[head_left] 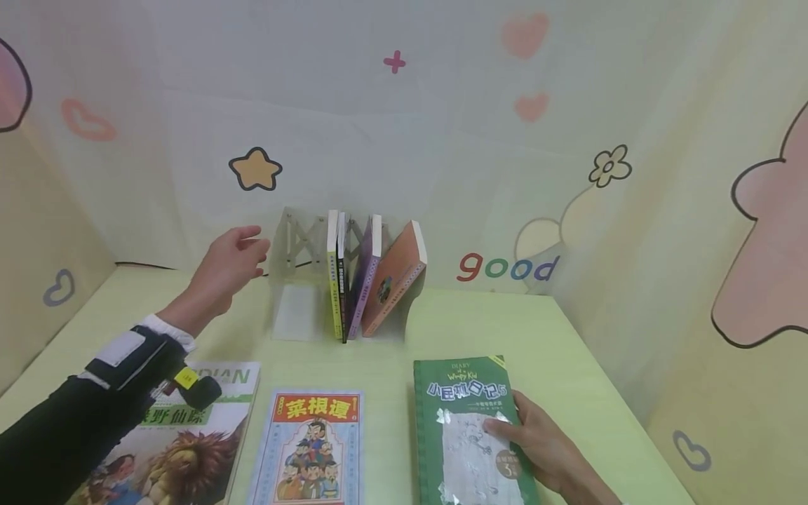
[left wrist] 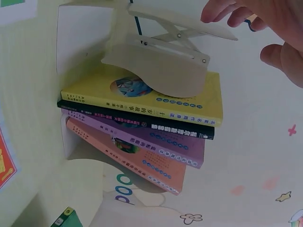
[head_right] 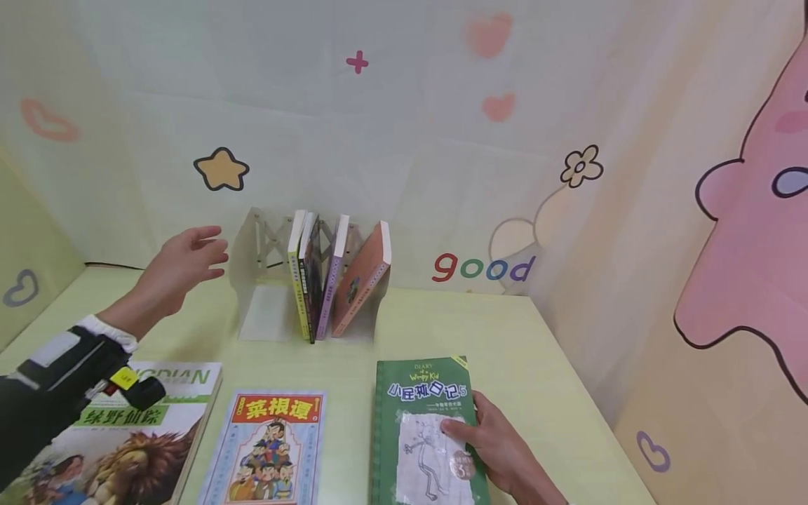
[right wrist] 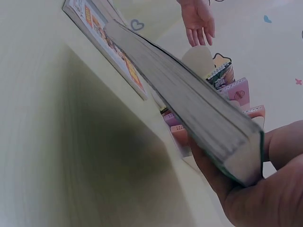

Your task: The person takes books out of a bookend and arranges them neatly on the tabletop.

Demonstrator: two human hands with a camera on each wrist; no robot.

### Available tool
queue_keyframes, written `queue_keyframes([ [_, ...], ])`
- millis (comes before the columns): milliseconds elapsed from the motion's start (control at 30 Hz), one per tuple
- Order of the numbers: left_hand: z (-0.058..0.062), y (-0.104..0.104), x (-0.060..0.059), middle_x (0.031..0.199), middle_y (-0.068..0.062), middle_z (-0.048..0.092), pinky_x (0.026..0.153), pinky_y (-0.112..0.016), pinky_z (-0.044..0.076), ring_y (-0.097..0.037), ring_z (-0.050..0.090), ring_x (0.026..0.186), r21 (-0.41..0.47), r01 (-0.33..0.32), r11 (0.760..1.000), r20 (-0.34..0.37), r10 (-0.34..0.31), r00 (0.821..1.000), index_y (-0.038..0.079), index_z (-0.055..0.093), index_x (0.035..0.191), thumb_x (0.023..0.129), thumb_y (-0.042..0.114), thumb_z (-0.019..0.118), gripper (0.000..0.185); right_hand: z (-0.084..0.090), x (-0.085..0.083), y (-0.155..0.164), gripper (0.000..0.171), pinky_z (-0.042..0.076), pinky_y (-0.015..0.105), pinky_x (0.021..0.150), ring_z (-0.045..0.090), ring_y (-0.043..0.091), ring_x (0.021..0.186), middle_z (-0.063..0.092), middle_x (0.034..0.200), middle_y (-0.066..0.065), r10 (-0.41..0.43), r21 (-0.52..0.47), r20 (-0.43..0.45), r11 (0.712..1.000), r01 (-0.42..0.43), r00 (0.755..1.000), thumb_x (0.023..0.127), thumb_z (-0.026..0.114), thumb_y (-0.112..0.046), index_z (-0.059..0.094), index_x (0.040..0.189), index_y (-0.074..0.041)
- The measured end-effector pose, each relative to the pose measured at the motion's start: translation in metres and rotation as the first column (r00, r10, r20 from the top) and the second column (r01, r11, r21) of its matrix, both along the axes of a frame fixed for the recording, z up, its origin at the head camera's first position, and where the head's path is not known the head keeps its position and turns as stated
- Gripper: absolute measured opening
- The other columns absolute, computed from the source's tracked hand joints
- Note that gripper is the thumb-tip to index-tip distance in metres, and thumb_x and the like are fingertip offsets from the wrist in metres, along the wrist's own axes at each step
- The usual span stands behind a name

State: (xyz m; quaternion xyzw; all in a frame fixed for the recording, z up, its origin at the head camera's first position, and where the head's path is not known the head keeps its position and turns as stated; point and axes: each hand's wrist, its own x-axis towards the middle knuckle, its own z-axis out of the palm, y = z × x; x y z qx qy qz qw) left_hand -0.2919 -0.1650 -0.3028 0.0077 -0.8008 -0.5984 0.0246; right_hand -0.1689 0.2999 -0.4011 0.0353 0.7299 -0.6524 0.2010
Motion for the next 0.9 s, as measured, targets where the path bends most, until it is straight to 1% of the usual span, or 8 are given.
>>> queue_keyframes([
  [100,-0.001,0.003,-0.011,0.161,-0.026,0.035,0.110,-0.053,0.045,-0.044,0.044,0.141,-0.002,-0.011,1.000,-0.006,0.011,1.000,0.004,0.017,0.165,0.111,0.028,0.044,0.065,-0.001,0.001,0.002,0.078,0.062,0.045,0.080,0.074,0.035,0.091,0.071,0.114,0.016,-0.009,0.010,0.012,1.000,0.009,1.000,0.100,0.069,-0.013,0.015,0.156,0.000],
  [167,-0.003,0.004,-0.016,0.162,-0.025,0.034,0.110,-0.053,0.045,-0.045,0.043,0.142,0.001,-0.015,1.000,0.003,0.015,1.000,0.006,0.017,0.165,0.112,0.030,0.044,0.065,-0.003,0.001,0.004,0.081,0.062,0.048,0.081,0.074,0.038,0.092,0.071,0.115,0.017,-0.011,0.012,0.017,1.000,0.011,1.000,0.099,0.071,-0.014,0.015,0.156,-0.001],
  [233,-0.005,0.005,-0.021,0.163,-0.025,0.032,0.110,-0.054,0.044,-0.045,0.042,0.143,-0.004,-0.014,1.000,0.015,0.014,1.000,0.008,0.018,0.166,0.112,0.031,0.042,0.063,-0.005,0.002,0.005,0.082,0.061,0.051,0.082,0.074,0.041,0.093,0.071,0.116,0.018,-0.011,0.010,0.022,1.000,0.011,1.000,0.098,0.072,-0.015,0.015,0.156,-0.001],
  [367,-0.011,0.007,-0.027,0.165,-0.023,0.029,0.111,-0.054,0.043,-0.044,0.039,0.145,-0.018,-0.010,1.000,0.029,0.010,1.000,0.010,0.021,0.165,0.112,0.035,0.040,0.061,-0.010,0.003,0.006,0.083,0.061,0.052,0.081,0.074,0.042,0.093,0.071,0.115,0.018,-0.022,0.019,0.039,1.000,0.021,0.999,0.098,0.073,-0.015,0.016,0.156,-0.001],
  [533,-0.015,0.006,-0.029,0.165,-0.023,0.028,0.113,-0.055,0.041,-0.045,0.039,0.145,-0.037,-0.011,0.999,0.018,0.012,1.000,0.010,0.023,0.165,0.113,0.036,0.038,0.060,-0.017,0.006,0.003,0.082,0.062,0.051,0.079,0.074,0.041,0.092,0.072,0.113,0.017,-0.032,0.038,0.064,0.999,0.030,0.997,0.098,0.073,-0.014,0.016,0.156,0.000],
  [667,-0.018,0.006,-0.030,0.166,-0.022,0.027,0.114,-0.055,0.040,-0.044,0.040,0.143,-0.032,-0.009,0.999,0.018,0.010,1.000,0.010,0.024,0.165,0.113,0.035,0.037,0.059,-0.023,0.010,0.001,0.084,0.062,0.051,0.081,0.074,0.040,0.093,0.072,0.115,0.017,-0.013,0.024,0.083,1.000,0.011,0.996,0.098,0.072,-0.014,0.015,0.157,0.001],
  [767,-0.019,0.006,-0.031,0.167,-0.020,0.025,0.114,-0.055,0.039,-0.042,0.036,0.146,-0.025,-0.004,1.000,0.030,0.005,1.000,0.012,0.023,0.165,0.113,0.036,0.036,0.059,-0.027,0.012,0.000,0.083,0.061,0.050,0.082,0.073,0.038,0.095,0.071,0.116,0.016,0.010,0.014,0.091,1.000,-0.011,0.996,0.100,0.070,-0.015,0.014,0.158,0.001],
  [900,-0.020,0.006,-0.033,0.169,-0.017,0.023,0.116,-0.054,0.038,-0.040,0.029,0.151,0.001,0.010,1.000,0.054,-0.010,0.999,0.014,0.022,0.165,0.113,0.038,0.036,0.059,-0.030,0.013,-0.001,0.081,0.062,0.050,0.081,0.073,0.038,0.095,0.071,0.114,0.016,0.018,0.025,0.092,0.999,-0.020,0.996,0.101,0.067,-0.016,0.013,0.159,0.003],
])
